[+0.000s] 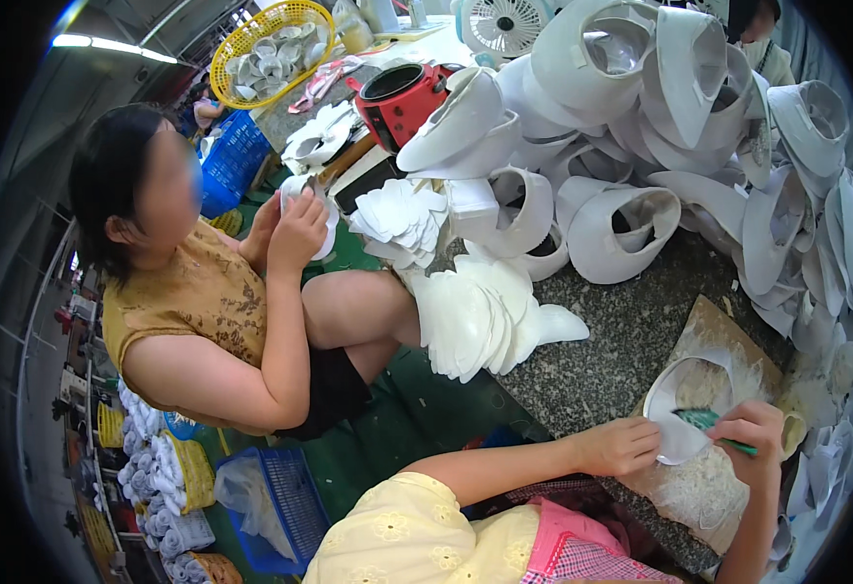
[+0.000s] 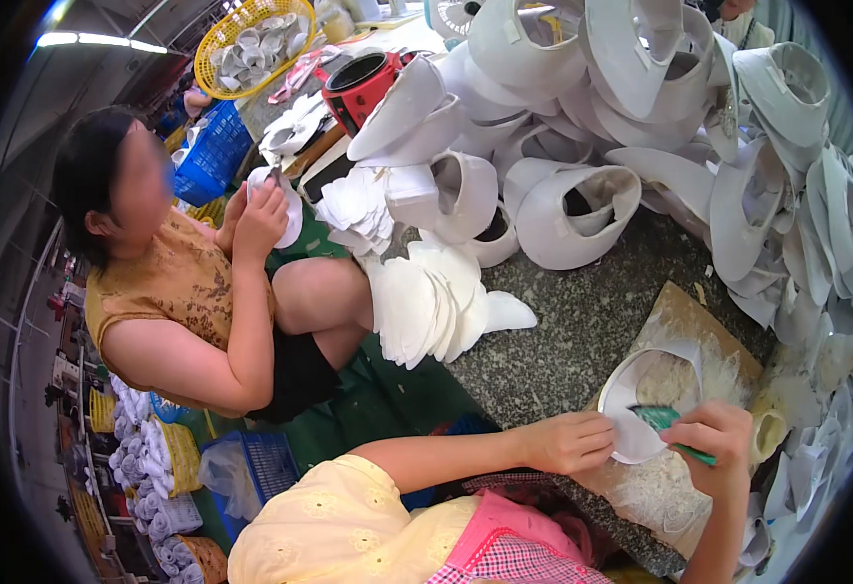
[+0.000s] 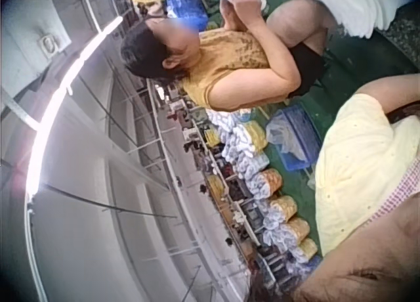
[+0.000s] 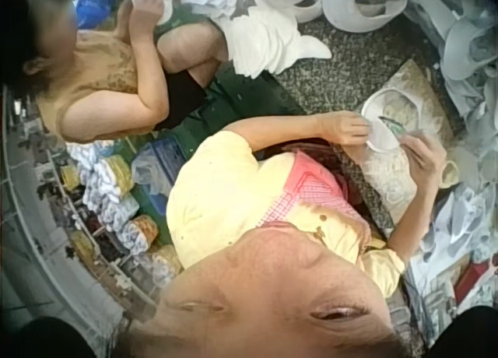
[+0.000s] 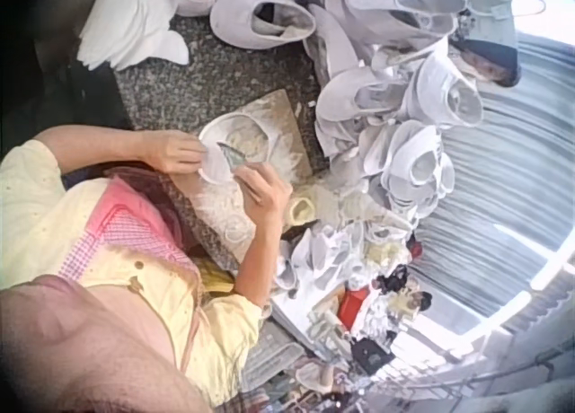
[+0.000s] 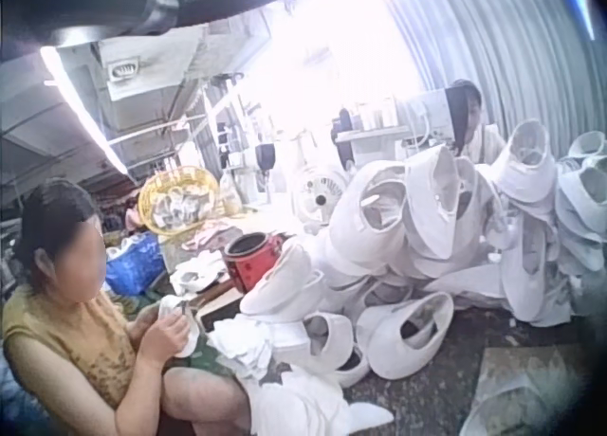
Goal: The person applies a liquid adhesive to the interior edges of white shoe upper components with a brush.
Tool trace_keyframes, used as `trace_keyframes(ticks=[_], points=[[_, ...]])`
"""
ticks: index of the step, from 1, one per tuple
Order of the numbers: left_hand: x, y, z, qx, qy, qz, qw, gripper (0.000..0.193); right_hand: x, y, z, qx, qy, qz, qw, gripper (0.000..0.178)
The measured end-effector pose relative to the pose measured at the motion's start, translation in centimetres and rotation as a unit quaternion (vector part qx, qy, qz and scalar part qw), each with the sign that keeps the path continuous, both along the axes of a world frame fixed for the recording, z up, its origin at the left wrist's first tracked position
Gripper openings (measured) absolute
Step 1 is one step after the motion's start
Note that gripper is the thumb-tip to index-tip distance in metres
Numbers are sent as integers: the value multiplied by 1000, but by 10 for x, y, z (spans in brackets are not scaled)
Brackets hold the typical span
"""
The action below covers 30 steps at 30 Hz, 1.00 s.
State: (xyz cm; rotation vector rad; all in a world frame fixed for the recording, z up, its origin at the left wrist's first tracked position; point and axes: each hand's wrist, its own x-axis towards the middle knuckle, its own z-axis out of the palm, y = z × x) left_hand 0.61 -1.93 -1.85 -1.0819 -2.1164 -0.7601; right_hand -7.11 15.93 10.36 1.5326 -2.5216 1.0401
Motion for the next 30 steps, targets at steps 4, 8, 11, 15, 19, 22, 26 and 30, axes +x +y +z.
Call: trace_keyframes(ticks=[4, 8, 11, 15, 19, 22, 26, 30], points=[[-4, -1, 3, 5, 6, 2, 1000, 22, 2, -8, -20, 1, 41, 30, 999, 20], [0, 2, 0, -6, -12, 10, 1000, 22, 7, 14, -10, 79, 3, 76, 994, 20], [3, 3, 0, -20, -37, -4, 999, 23, 11, 23, -3, 106, -12, 63, 992, 19], [2, 8, 1, -10, -22, -17, 1000, 22, 7, 11, -7, 14, 6, -24, 1000, 19], [-2, 3, 0, -14, -20, 3, 1000, 17, 0, 33, -29, 19, -13, 62, 998, 19], [0, -4, 9, -21, -40, 17, 999, 16, -5, 37, -2, 67, -35, 79, 994, 21], [-7, -5, 23, -67, -18, 26, 997, 23, -14, 11, -20, -93, 4, 35, 995, 20], [-6, -1, 18, -93, -29, 11, 995, 23, -5, 38, -35, -30, -47, 70, 996, 20]])
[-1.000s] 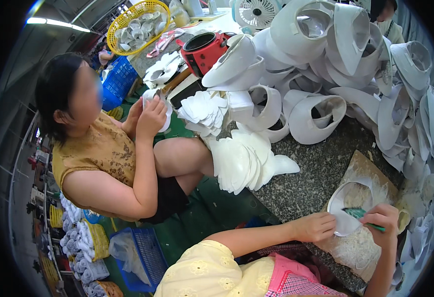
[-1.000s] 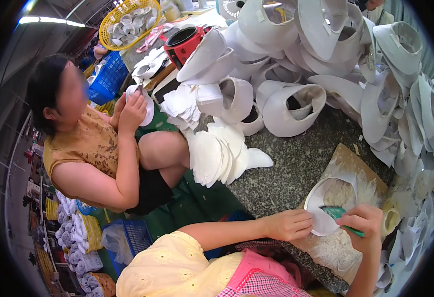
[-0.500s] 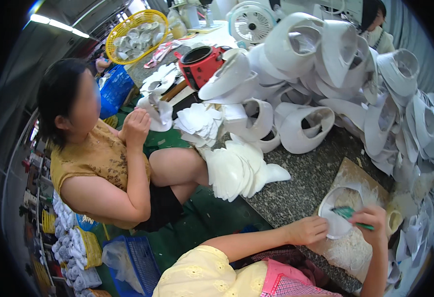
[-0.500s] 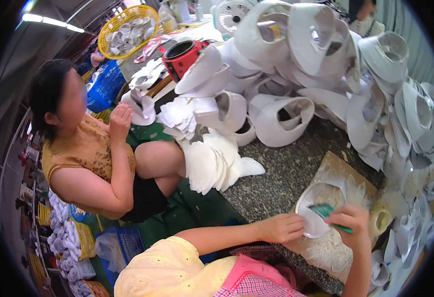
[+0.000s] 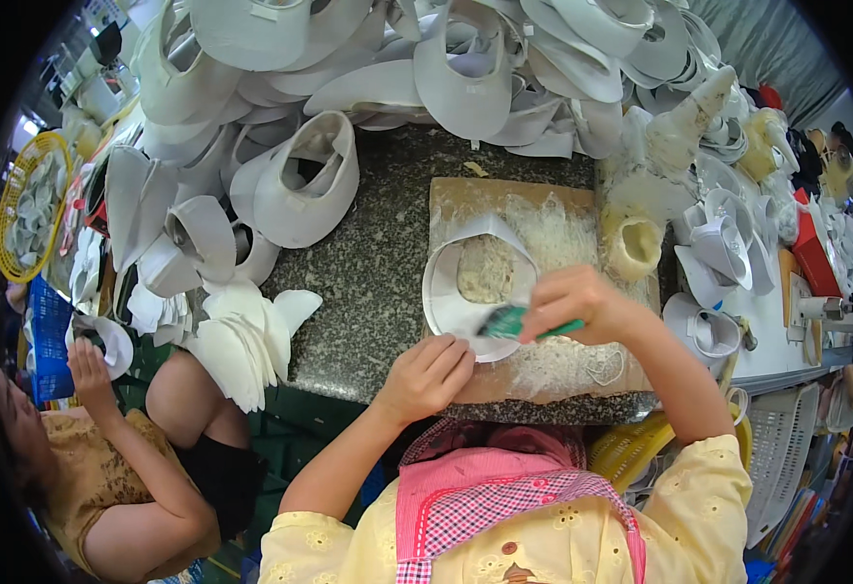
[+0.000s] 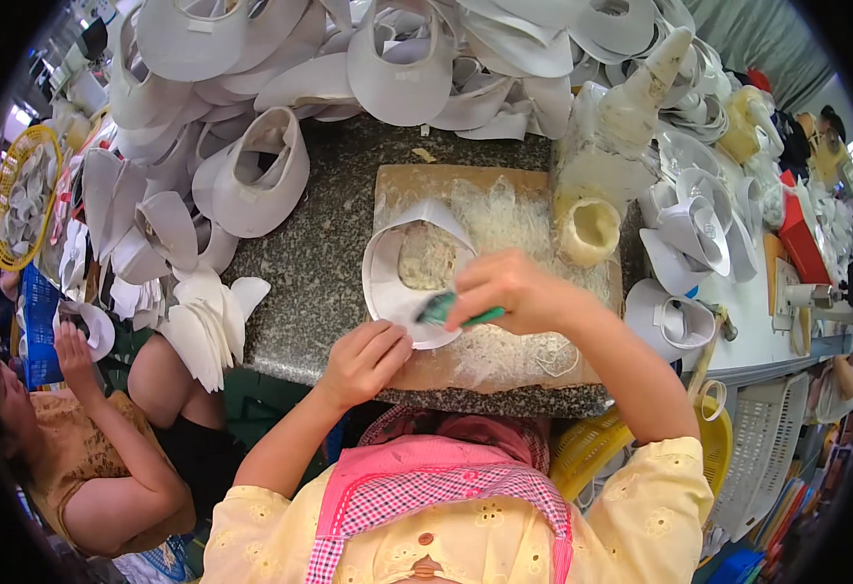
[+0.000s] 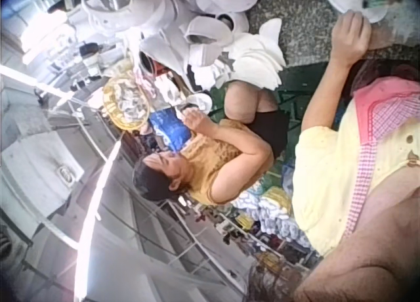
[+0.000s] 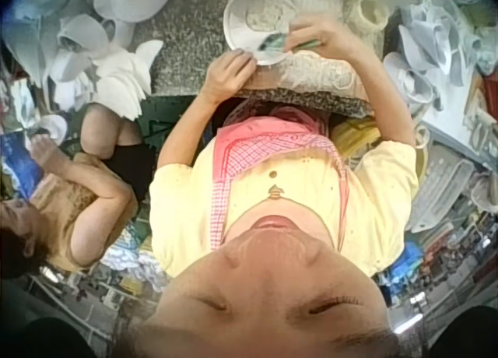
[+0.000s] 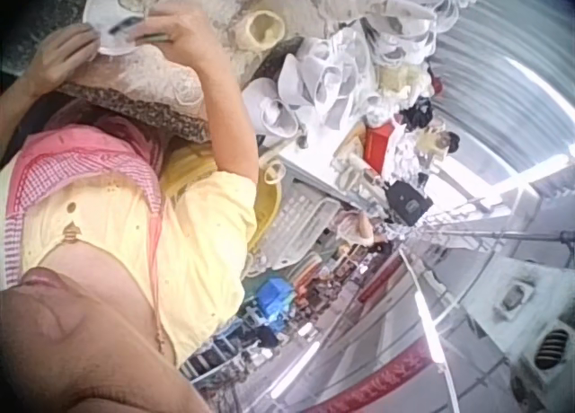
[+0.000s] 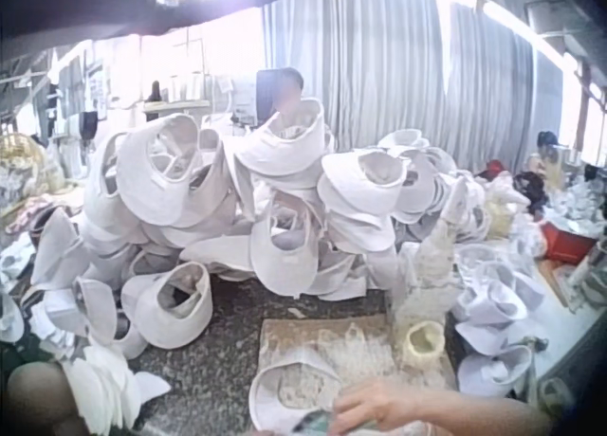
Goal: The person applies a liquid adhesive to the interior edges of white shoe upper components with a brush.
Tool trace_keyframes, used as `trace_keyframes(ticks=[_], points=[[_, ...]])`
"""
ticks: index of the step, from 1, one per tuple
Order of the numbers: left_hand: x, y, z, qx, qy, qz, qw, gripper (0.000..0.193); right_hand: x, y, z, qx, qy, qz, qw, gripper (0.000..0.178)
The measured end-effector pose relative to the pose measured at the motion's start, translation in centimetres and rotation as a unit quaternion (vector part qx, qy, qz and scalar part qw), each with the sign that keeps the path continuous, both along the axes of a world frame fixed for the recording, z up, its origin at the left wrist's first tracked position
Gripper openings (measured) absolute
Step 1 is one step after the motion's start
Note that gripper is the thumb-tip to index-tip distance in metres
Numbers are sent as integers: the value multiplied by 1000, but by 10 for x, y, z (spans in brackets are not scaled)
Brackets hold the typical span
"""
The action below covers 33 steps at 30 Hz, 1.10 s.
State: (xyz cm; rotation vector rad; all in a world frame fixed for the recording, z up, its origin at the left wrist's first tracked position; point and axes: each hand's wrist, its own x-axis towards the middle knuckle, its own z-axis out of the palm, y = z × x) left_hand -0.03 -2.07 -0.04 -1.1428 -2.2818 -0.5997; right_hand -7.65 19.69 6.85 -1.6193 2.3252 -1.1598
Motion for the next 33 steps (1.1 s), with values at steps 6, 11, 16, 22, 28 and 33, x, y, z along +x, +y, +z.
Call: trace_keyframes(ticks=[6, 11, 16, 22, 28, 33], points=[[9, 1, -2, -5, -6, 7, 1000, 23, 3, -6, 13, -22, -67, -25, 997, 16], [0, 5, -1, 10, 13, 19, 1000, 21, -3, 3, 7, 8, -96, -37, 995, 15], [-12, 8, 11, 136, -92, 77, 983, 17, 35, 41, -9, -200, -427, -105, 876, 9], [-74, -23, 80, 353, -109, 208, 905, 16, 80, 57, -67, -316, -434, -289, 792, 17], [-71, -48, 176, 431, -217, 141, 865, 12, 69, 63, -87, -444, -437, -250, 741, 15], [-103, -51, 227, 562, -323, 59, 759, 22, 62, 84, -99, -656, -512, -105, 545, 14]])
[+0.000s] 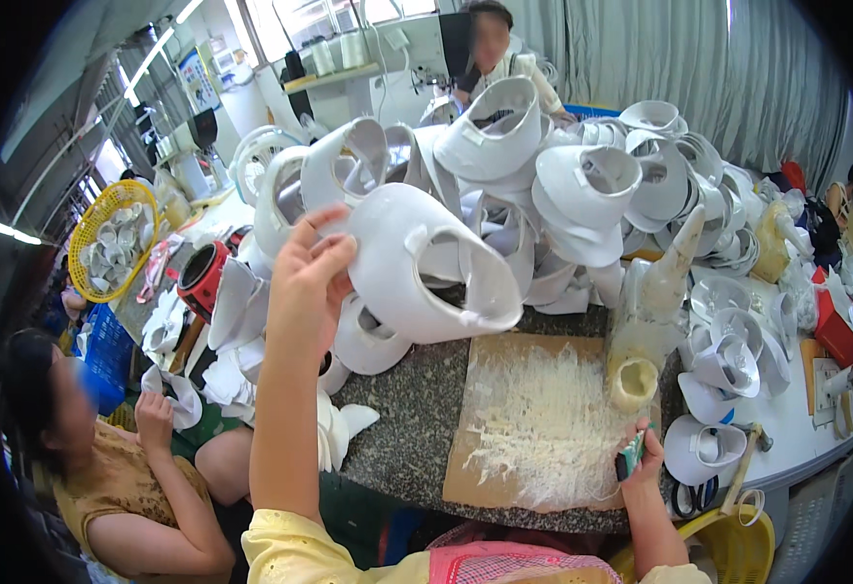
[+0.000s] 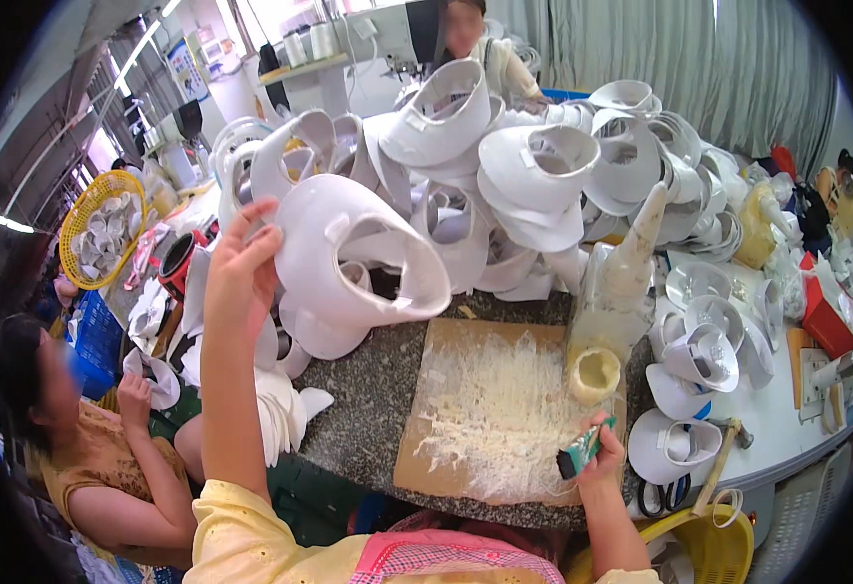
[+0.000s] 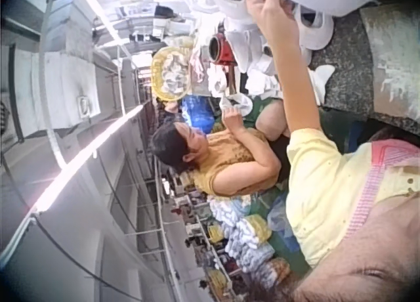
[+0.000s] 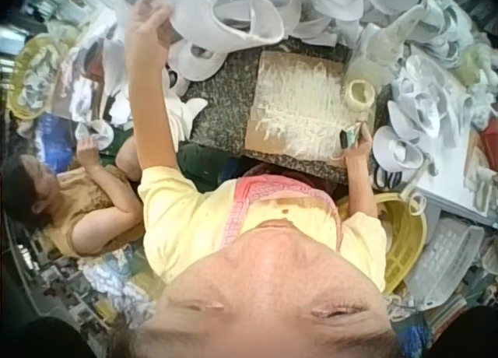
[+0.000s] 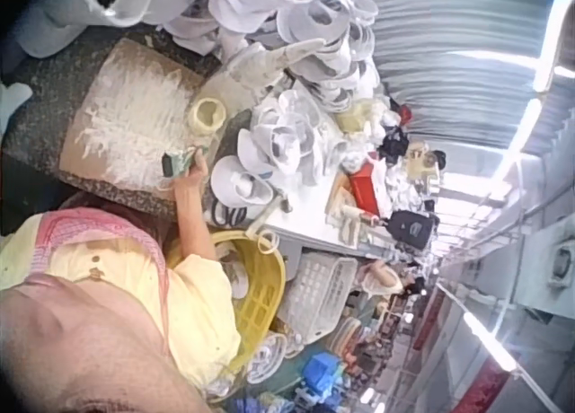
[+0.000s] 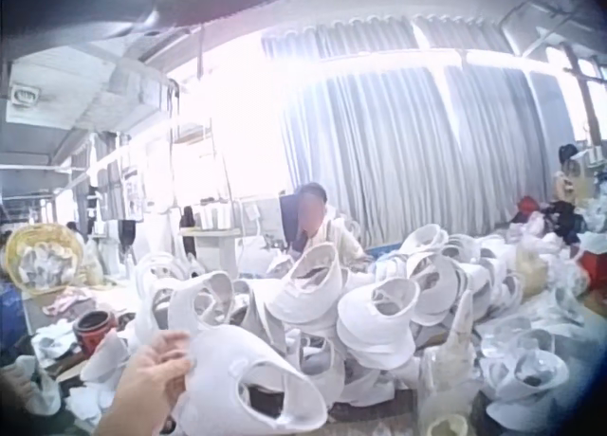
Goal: The person applies a liquid adhesive to the interior edges of white shoe upper components with a brush.
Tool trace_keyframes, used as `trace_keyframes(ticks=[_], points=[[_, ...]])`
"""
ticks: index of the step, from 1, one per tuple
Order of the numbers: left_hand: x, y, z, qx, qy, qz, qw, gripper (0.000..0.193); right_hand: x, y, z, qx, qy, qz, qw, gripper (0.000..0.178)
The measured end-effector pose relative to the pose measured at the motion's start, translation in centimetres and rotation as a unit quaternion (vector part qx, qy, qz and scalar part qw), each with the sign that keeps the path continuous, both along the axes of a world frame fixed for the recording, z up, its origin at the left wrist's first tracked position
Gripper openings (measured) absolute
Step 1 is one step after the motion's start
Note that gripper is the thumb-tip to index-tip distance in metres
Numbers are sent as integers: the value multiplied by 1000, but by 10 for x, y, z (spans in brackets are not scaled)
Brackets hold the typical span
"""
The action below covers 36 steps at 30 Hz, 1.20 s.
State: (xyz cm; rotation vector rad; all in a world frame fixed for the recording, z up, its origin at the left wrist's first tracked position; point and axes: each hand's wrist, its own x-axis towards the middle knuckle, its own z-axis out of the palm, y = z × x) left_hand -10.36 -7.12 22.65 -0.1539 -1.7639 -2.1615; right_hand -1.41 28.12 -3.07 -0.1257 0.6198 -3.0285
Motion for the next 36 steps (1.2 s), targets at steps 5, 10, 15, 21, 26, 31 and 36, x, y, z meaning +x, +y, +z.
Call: trace_keyframes(ticks=[5, 10, 15, 21, 26, 31, 36], points=[[-61, 9, 44, 128, 124, -21, 984, 27, 1, 7, 26, 43, 67, -1, 997, 16], [-121, 4, 52, 164, 231, 212, 935, 18, 6, 3, 33, 37, 48, -21, 998, 16], [-114, 3, 8, -322, 143, 373, 858, 24, 12, 3, 41, 80, 24, -55, 995, 16], [-100, -1, 12, -617, 284, 435, 591, 22, 17, 8, 42, 113, -10, -83, 990, 16], [-144, -77, -5, -430, 314, 406, 743, 13, 20, 23, 70, 266, -43, -138, 953, 13], [-25, 34, -46, -404, 276, 367, 791, 22, 31, 82, 103, 320, -70, -301, 896, 10], [39, 134, -150, -535, 346, -69, 768, 33, 52, 154, 124, 500, -63, -300, 810, 9]])
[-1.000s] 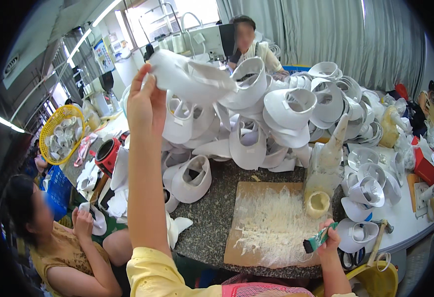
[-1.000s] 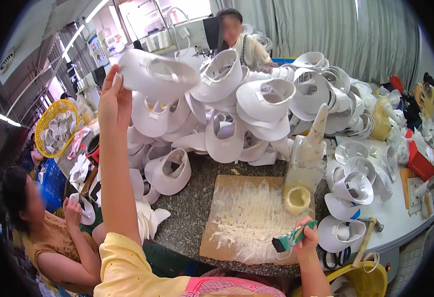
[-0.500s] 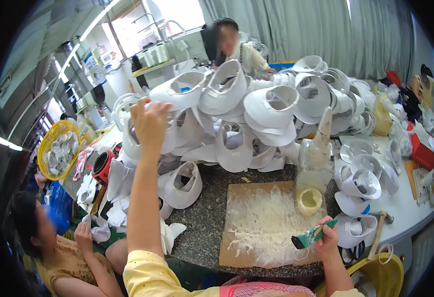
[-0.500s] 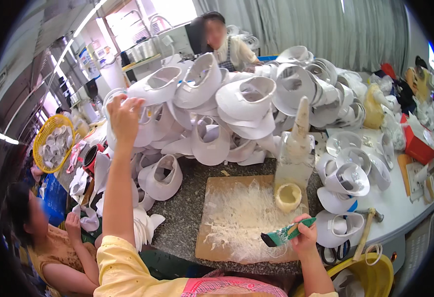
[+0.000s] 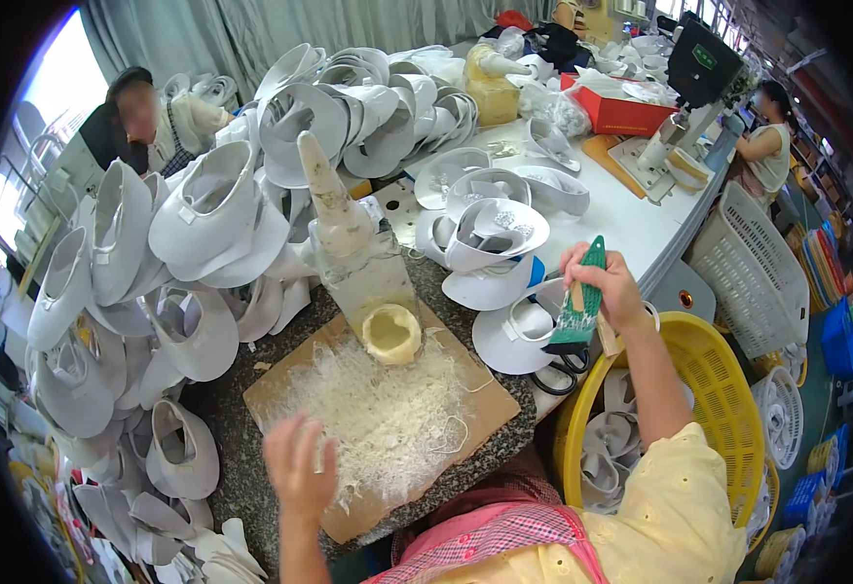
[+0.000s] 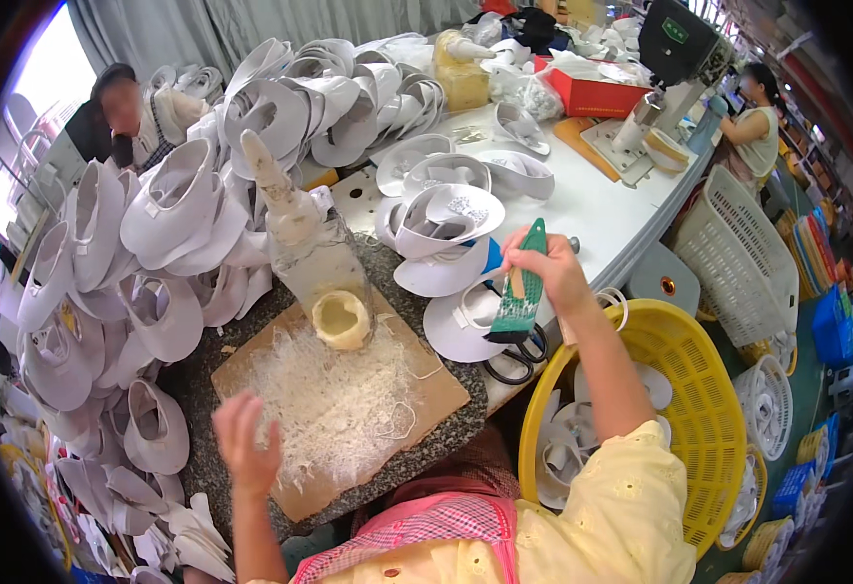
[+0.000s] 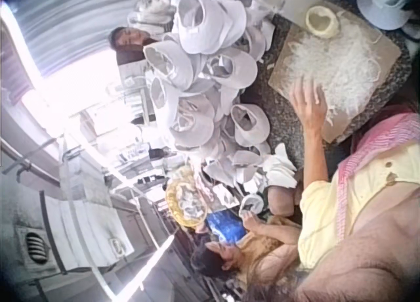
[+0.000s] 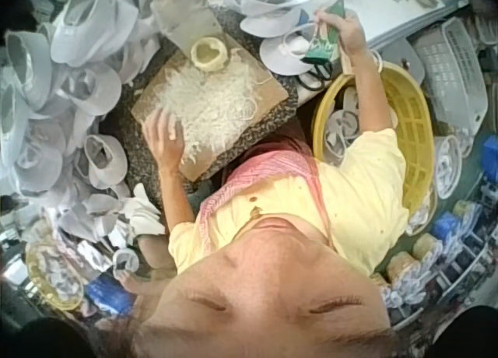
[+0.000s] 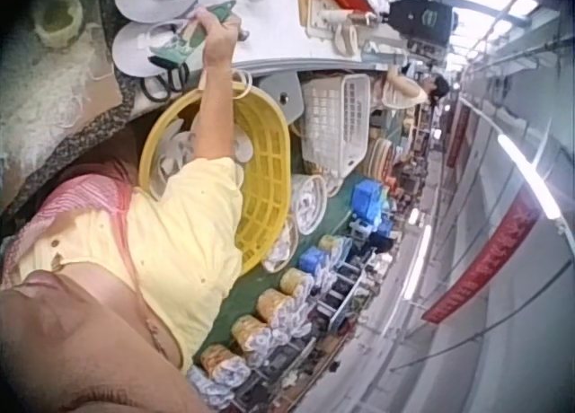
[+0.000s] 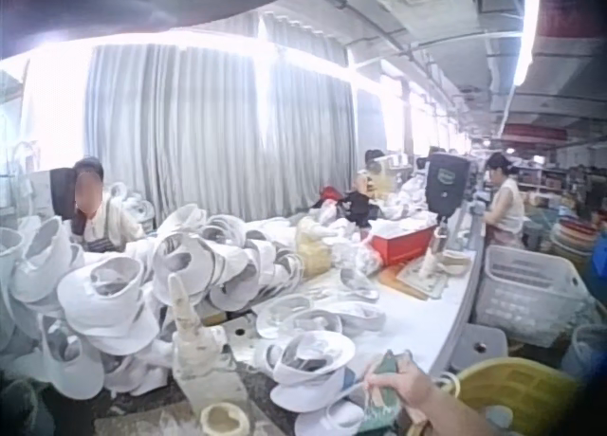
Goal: The person applies a liquid adhesive to the interior edges of white shoe upper components with a brush.
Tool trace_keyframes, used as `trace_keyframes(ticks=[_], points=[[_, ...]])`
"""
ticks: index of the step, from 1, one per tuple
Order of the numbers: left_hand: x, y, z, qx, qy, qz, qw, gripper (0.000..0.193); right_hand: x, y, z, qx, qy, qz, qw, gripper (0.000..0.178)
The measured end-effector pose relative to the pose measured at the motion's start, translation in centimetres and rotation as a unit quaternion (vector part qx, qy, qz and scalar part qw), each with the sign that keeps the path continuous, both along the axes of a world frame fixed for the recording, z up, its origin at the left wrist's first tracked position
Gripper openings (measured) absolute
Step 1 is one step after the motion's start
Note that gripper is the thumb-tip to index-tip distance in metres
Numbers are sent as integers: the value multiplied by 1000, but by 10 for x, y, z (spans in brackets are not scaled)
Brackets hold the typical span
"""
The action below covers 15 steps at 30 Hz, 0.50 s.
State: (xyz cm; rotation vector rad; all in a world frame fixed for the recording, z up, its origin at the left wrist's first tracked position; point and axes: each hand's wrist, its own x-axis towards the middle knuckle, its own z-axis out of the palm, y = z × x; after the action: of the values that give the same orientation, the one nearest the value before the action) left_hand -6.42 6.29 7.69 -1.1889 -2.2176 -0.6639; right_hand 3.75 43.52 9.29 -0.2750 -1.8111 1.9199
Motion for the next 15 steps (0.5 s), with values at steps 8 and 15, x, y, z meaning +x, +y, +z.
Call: trace_keyframes(ticks=[8, 15], points=[[21, 12, -12, 52, -172, -18, 984, 32, -102, -12, -16, 301, -302, 62, 902, 13], [34, 2, -10, 90, -317, -28, 944, 29, -30, 121, 49, 103, 126, 141, 977, 43]])
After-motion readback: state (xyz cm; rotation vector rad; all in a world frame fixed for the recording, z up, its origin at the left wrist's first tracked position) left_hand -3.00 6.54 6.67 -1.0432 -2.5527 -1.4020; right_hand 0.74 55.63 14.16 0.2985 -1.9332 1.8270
